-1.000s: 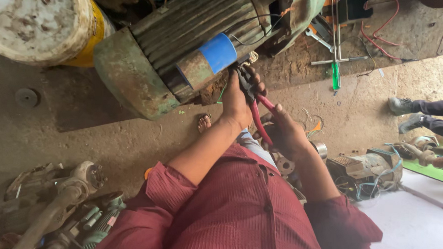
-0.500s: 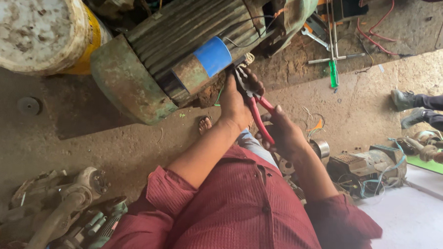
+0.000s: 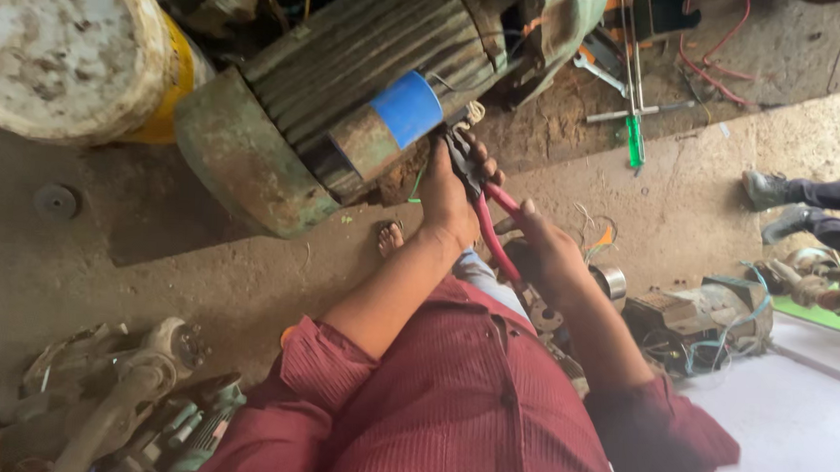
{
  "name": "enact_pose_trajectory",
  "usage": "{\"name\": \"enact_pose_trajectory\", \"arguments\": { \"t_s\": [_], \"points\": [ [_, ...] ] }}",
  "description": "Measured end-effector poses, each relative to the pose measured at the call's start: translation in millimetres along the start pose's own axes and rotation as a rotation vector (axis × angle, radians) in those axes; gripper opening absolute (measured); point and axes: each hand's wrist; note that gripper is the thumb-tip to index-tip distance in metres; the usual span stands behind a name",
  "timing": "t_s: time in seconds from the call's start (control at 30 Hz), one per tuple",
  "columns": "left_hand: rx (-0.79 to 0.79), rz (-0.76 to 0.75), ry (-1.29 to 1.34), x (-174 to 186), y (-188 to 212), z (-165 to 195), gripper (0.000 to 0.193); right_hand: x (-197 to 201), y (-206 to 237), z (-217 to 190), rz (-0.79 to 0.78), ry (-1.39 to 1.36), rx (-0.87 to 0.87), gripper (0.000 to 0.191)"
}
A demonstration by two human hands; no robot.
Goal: The person uses pliers to work on the wiring of an electric motor mounted on a workshop bench, then removes the motor's terminal box cover and sets it aside. They then use a long screwdriver on the motor and handle a pump housing and motor parts on the bench.
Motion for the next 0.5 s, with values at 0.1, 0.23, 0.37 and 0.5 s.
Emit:
{"name": "enact_pose_trajectory", "arguments": {
  "t_s": [0.1,0.23,0.37,0.5],
  "points": [
    [-0.025,-0.002,0.039,0,0,-5,0.040,-16,20,3,0.305,0.591,0.356,0.060],
    [0.017,-0.021,0.093,-2,0,-1,0.038,-33,32,-1,0.433,1.064,0.872,0.062],
    [0.042,0.101,-0.062,3,2,6,0.037,-27,20,-11,0.195,0.502,0.437,0.069],
    [-0.021,-0.003,0.017,8,-5,-3,0.035,-18,15,-11,0.091,0.114,0.097,0.073]
  ]
}}
Point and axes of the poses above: each hand's wrist, its own y-axis away from the middle knuckle, its own x-axis out of the back of the hand, z = x × y, and after that the axes turned 1 degree about -z, right-handed
